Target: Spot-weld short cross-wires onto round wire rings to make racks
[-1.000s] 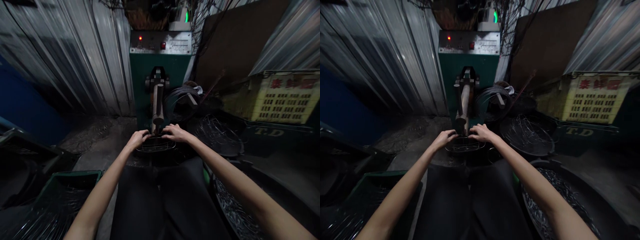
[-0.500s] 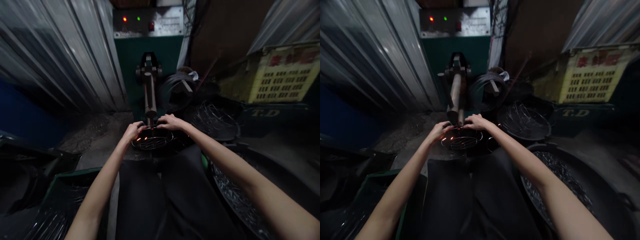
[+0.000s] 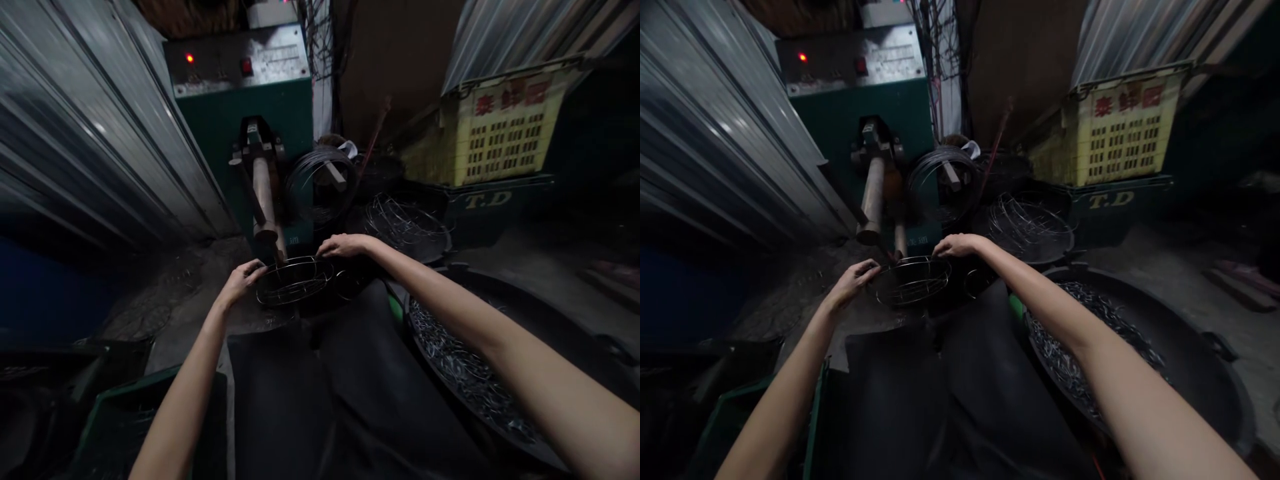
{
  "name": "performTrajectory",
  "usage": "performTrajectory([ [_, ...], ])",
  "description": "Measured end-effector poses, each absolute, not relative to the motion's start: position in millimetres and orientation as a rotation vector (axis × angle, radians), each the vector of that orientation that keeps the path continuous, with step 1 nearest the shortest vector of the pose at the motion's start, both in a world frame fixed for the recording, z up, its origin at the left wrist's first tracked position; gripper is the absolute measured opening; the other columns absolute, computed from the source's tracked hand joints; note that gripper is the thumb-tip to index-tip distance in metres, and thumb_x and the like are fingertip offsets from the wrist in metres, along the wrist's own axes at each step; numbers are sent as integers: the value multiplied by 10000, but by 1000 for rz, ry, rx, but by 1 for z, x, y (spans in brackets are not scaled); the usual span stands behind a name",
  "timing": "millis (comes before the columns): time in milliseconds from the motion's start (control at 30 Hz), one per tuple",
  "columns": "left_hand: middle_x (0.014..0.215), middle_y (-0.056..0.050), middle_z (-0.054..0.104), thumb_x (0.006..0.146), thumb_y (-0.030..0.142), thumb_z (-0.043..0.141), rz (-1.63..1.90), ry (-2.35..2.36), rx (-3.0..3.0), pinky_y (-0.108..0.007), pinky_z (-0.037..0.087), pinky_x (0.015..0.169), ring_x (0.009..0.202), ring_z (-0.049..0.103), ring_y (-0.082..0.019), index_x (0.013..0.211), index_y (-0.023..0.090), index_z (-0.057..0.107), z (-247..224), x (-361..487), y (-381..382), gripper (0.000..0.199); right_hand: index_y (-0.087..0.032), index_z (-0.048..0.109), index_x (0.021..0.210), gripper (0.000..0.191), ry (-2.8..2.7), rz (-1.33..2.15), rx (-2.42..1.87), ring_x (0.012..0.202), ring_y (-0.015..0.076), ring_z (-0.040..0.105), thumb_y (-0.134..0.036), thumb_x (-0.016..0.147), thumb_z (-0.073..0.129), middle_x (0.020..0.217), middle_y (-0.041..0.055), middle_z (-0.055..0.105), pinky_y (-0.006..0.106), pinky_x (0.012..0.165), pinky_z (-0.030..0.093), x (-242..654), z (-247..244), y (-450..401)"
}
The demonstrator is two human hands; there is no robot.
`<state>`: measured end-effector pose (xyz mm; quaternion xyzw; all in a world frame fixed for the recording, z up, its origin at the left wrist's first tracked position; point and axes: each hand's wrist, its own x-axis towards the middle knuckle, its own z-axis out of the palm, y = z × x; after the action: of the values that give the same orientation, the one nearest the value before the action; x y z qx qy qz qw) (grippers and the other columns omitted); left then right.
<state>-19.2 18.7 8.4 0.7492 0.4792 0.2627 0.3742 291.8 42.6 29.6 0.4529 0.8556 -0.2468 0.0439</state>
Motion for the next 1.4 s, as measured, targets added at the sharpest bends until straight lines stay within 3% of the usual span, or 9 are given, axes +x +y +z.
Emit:
performTrajectory([
  [267, 742, -6, 603, 817, 451, 484, 503, 1253, 1871, -223, 409, 675, 725, 530, -136, 816, 158, 611, -13, -39, -35, 319, -249, 664, 971, 252, 2688, -673, 1103, 923, 200, 551, -342, 838, 471, 996, 22, 671, 304, 755, 328, 276, 32, -7],
  [433, 976, -62, 638, 848, 368, 506, 842, 1365, 2223, -318, 416, 860, 930, 549, -180, 928, 188, 650, -15, -29, -72, 244, -238, 664, 897, 225, 2679, -641, 1071, 973, 240, 501, -292, 834, 454, 992, 53, 662, 364, 786, 274, 265, 16, -28],
  [600, 983, -92, 601, 843, 359, 534, 713, 1320, 2711, -347, 407, 776, 907, 480, -212, 950, 193, 641, -8, 13, -92, 224, -231, 658, 903, 237, 2677, -587, 1072, 982, 258, 475, -273, 836, 434, 988, 67, 653, 383, 789, 258, 257, 15, -30],
  [800, 989, -77, 606, 895, 306, 447, 657, 1369, 2705, -311, 384, 709, 855, 494, -191, 892, 187, 610, -30, 33, -107, 202, -222, 643, 908, 241, 2659, -576, 1083, 913, 231, 469, -294, 863, 417, 956, 68, 643, 362, 761, 255, 257, 18, -42],
  [1033, 1047, -84, 638, 909, 237, 410, 738, 1364, 2628, -310, 419, 787, 913, 553, -189, 935, 177, 592, -40, 34, -121, 193, -223, 627, 834, 198, 2641, -452, 1085, 866, 213, 438, -245, 858, 432, 874, 48, 642, 345, 715, 221, 252, 16, -50],
  [1400, 1047, -87, 646, 921, 239, 384, 712, 1372, 2660, -304, 410, 790, 896, 580, -179, 927, 166, 585, -37, 36, -126, 215, -228, 627, 821, 203, 2634, -531, 1091, 886, 223, 443, -208, 847, 426, 836, 44, 633, 350, 722, 207, 252, 15, -53],
])
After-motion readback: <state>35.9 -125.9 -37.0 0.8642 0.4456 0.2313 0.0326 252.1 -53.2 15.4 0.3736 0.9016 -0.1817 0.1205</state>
